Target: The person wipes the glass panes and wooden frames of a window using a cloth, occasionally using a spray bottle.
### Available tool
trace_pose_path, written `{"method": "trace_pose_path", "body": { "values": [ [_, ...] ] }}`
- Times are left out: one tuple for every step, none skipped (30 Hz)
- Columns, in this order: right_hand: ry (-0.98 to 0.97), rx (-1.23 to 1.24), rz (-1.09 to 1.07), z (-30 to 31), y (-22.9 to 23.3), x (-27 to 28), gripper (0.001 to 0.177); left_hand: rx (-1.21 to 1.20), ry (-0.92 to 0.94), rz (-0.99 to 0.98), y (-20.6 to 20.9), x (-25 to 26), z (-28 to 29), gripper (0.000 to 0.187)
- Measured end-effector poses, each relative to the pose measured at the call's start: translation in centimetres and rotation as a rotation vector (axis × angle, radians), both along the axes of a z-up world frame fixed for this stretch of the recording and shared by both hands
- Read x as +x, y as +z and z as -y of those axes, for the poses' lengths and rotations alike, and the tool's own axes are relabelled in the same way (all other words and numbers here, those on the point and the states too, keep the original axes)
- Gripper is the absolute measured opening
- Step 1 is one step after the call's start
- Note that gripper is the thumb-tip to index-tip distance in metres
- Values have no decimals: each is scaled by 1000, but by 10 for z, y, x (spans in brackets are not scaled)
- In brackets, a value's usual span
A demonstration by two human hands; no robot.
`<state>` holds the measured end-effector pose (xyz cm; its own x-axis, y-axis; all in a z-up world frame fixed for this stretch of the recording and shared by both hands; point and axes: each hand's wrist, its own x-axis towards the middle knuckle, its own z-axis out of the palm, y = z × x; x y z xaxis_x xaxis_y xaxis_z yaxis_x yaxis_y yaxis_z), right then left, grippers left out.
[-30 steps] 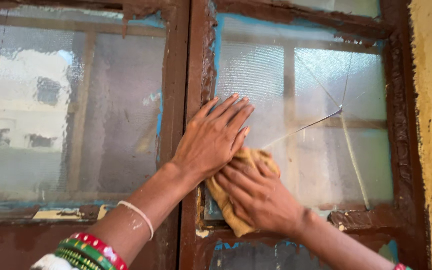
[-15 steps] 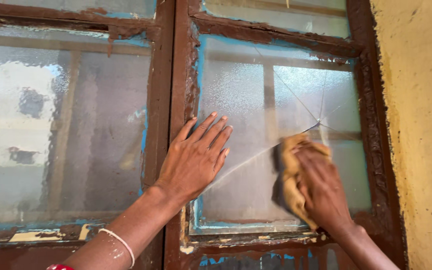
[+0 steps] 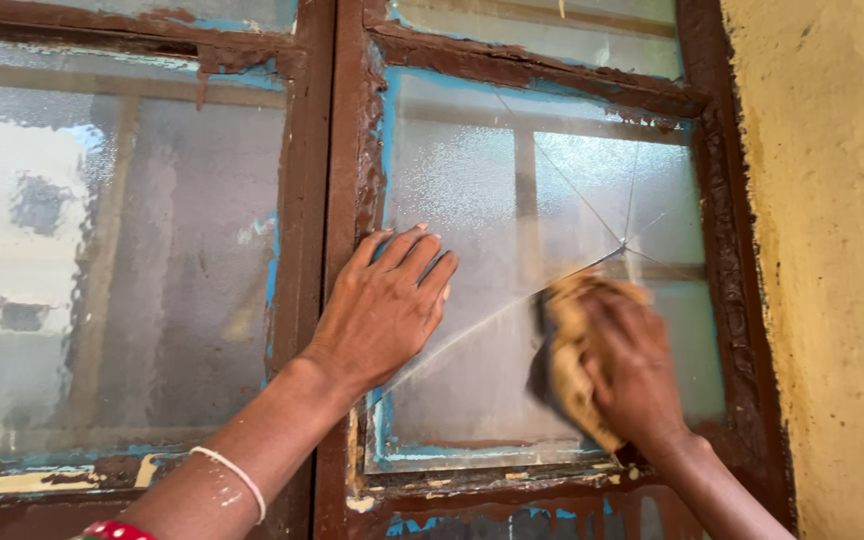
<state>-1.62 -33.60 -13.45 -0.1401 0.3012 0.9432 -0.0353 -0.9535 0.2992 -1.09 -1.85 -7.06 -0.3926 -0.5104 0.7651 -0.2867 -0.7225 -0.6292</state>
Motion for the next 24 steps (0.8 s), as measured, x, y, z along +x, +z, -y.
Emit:
{"method": "trace_pose_path", "body": {
  "values": [
    [1,-1,-4,-2,-1,3,56,-1,1,-4,-1,0,0,38],
    [9,130,24,-6,-1,7,56,-5,-6,6,-1,0,0,38],
    [12,261,52,-11,-3,9,57,-9,-17,16,-1,1,1,37],
    [8,262,47,-17,-6,10,57,-8,-19,10,-1,1,2,37],
    [10,143,20,-23,-10,10,60,-6,-33,20,-1,1,2,38],
    [13,24,-7,-26,-14,7,64,-3,-48,30,0,1,2,39],
    [13,26,-17,-25,-16,1,64,-1,-48,20,-1,1,1,39],
    [72,-109,-49,-20,-14,-6,62,1,-45,8,-1,0,0,38],
    [133,-247,-78,-16,-14,-10,62,2,-42,-1,-3,0,-2,37],
    [134,-245,-85,-13,-14,-11,62,3,-41,-8,-6,1,-2,37],
    [133,-81,-29,-12,-12,-10,59,-7,-62,7,-8,1,-3,37],
    [130,83,26,-12,-12,-9,56,-18,-83,22,-9,1,-3,37],
    [129,85,24,-15,-14,-6,56,-16,-84,20,-10,2,-3,37],
    [102,140,54,-21,-16,-2,55,-22,-93,17,-11,3,-3,37],
    [73,195,82,-29,-19,0,54,-29,-102,10,-13,4,-3,38],
    [71,197,78,-38,-24,2,54,-27,-104,6,-14,5,-2,38],
    [77,119,42,-49,-32,4,57,-33,-91,-5,-15,5,-2,39],
    [84,41,6,-59,-38,3,60,-40,-79,-16,-16,6,-2,39],
    [82,44,-2,-63,-39,-1,60,-36,-81,-24,-19,7,-2,39],
    [40,-179,-83,-64,-36,-6,60,-33,-81,-22,-23,7,-4,39],
    [-1,-404,-163,-65,-31,-10,60,-31,-81,-19,-25,7,-5,40],
    [-2,-401,-170,-63,-23,-14,60,-29,-84,-25,-27,7,-6,40],
    [12,-419,-135,-59,-16,-19,59,-19,-74,-29,-30,8,-8,40],
    [26,-437,-100,-59,-14,-22,58,-9,-64,-33,-33,8,-10,41]
  ]
}}
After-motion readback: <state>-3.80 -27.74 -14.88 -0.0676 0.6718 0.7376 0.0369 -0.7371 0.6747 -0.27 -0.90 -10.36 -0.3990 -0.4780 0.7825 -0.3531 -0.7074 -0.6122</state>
